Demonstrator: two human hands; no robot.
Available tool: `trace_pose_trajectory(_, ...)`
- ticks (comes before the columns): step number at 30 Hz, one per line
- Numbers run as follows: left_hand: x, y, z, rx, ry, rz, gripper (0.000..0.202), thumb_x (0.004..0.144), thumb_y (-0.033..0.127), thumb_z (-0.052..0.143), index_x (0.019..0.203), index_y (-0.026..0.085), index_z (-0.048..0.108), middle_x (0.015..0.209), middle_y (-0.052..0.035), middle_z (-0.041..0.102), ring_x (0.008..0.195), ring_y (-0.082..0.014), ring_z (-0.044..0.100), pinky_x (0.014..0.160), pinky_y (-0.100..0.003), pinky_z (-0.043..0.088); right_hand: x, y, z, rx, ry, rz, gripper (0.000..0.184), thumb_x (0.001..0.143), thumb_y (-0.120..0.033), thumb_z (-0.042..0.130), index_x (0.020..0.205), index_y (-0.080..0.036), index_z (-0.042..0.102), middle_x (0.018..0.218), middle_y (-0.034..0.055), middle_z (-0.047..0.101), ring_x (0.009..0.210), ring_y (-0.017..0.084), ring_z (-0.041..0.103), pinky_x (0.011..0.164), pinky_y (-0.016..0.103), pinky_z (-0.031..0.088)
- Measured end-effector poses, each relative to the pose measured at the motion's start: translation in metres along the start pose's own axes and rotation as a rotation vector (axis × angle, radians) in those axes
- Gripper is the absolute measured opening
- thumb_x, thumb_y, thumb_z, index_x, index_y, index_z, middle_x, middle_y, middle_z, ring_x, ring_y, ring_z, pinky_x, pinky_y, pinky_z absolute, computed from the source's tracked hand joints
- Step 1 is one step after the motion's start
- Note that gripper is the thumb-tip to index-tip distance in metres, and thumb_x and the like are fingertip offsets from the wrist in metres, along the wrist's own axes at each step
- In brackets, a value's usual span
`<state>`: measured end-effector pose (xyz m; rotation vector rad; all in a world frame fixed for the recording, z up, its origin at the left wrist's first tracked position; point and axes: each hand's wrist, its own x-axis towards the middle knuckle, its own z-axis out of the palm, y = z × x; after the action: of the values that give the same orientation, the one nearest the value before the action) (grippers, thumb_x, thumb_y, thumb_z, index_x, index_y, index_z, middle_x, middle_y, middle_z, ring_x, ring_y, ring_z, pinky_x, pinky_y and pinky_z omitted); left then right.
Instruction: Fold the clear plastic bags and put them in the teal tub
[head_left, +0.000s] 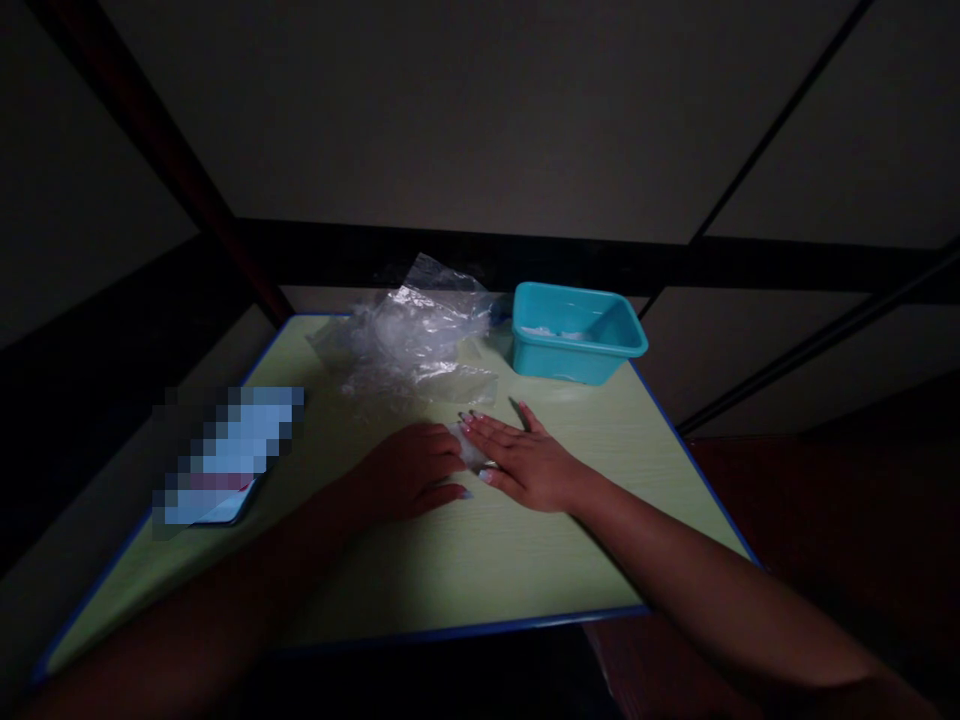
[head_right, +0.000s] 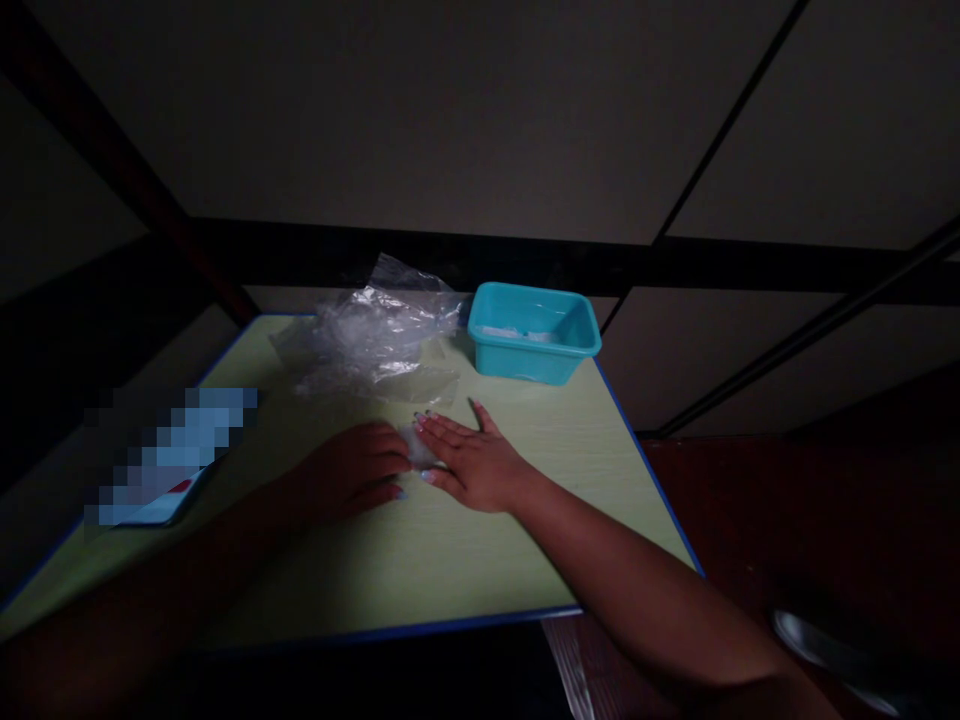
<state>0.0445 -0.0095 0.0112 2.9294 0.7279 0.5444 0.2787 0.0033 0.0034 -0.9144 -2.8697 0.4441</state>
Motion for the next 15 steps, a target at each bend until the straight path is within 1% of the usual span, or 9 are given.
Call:
trace_pose_trajectory(4, -0.001, 0.000, 0.001, -0.021, 0.011, -0.018, 0.042, 0.099, 0.043, 0.036, 0.091, 0.016, 0.067, 0.089, -0.0093, 0.067, 0.084, -0.0209, 0.059, 0.081, -0.036, 0.045, 0.001, 0.004, 0.000, 0.062, 0.023, -0.021, 0.060, 0.100, -0.040, 0.031, 0.153, -0.019, 0.013, 0.156, 0.0130, 0.025, 0.144, 0.022, 0.022, 0.113, 0.059, -0.003)
trace_pose_trajectory(6, -0.003, -0.001, 0.002, -0.063, 0.038, -0.049, 0.042, 0.097, 0.046, 0.038, 0.095, 0.015, 0.067, 0.092, -0.0098, 0.067, 0.085, -0.0211, 0.059, 0.080, -0.035, 0.046, -0.001, 0.008, -0.004, 0.130, 0.082, -0.029, 0.059, 0.100, -0.037, 0.031, 0.153, -0.020, 0.014, 0.156, 0.0137, 0.025, 0.144, 0.022, 0.022, 0.112, 0.061, -0.001)
trace_pose_trajectory(7, -0.004, -0.002, 0.003, -0.088, 0.059, -0.068, 0.043, 0.097, 0.048, 0.039, 0.097, 0.015, 0.067, 0.094, -0.0102, 0.067, 0.087, -0.0213, 0.059, 0.080, -0.035, 0.047, -0.004, 0.011, -0.007, 0.157, 0.130, -0.028, 0.058, 0.099, -0.037, 0.032, 0.153, -0.021, 0.017, 0.156, 0.0139, 0.026, 0.144, 0.023, 0.023, 0.112, 0.062, 0.001)
trace_pose_trajectory(9, -0.006, -0.004, 0.005, -0.127, 0.105, -0.106, 0.044, 0.096, 0.050, 0.039, 0.100, 0.016, 0.066, 0.102, -0.0110, 0.067, 0.096, -0.0225, 0.060, 0.085, -0.037, 0.047, -0.010, 0.016, -0.015, 0.171, 0.234, -0.035, 0.053, 0.097, -0.037, 0.040, 0.147, -0.022, 0.033, 0.153, 0.0139, 0.033, 0.142, 0.025, 0.029, 0.112, 0.062, 0.004)
trace_pose_trajectory(11, -0.009, -0.006, 0.007, -0.143, 0.122, -0.124, 0.045, 0.097, 0.051, 0.037, 0.110, 0.017, 0.064, 0.116, -0.0120, 0.065, 0.112, -0.0244, 0.057, 0.097, -0.041, 0.042, -0.018, 0.018, -0.024, 0.142, 0.296, -0.082, 0.042, 0.094, -0.036, 0.048, 0.133, -0.023, 0.053, 0.144, 0.0131, 0.049, 0.136, 0.025, 0.040, 0.113, 0.059, 0.010)
trace_pose_trajectory(13, -0.010, -0.009, 0.009, -0.152, 0.082, -0.137, 0.052, 0.097, 0.054, 0.034, 0.126, 0.018, 0.056, 0.133, -0.0131, 0.058, 0.127, -0.0266, 0.049, 0.108, -0.046, 0.033, -0.026, 0.017, -0.031, 0.101, 0.289, -0.149, 0.030, 0.093, -0.033, 0.051, 0.117, -0.022, 0.066, 0.129, 0.0108, 0.063, 0.130, 0.025, 0.048, 0.113, 0.055, 0.015)
trace_pose_trajectory(15, -0.011, -0.011, 0.010, -0.169, -0.007, -0.156, 0.061, 0.095, 0.060, 0.031, 0.139, 0.018, 0.046, 0.146, -0.0142, 0.047, 0.136, -0.0290, 0.040, 0.112, -0.050, 0.025, -0.031, 0.011, -0.036, 0.056, 0.238, -0.201, 0.026, 0.092, -0.032, 0.052, 0.107, -0.021, 0.070, 0.121, 0.0094, 0.067, 0.128, 0.025, 0.050, 0.113, 0.053, 0.017)
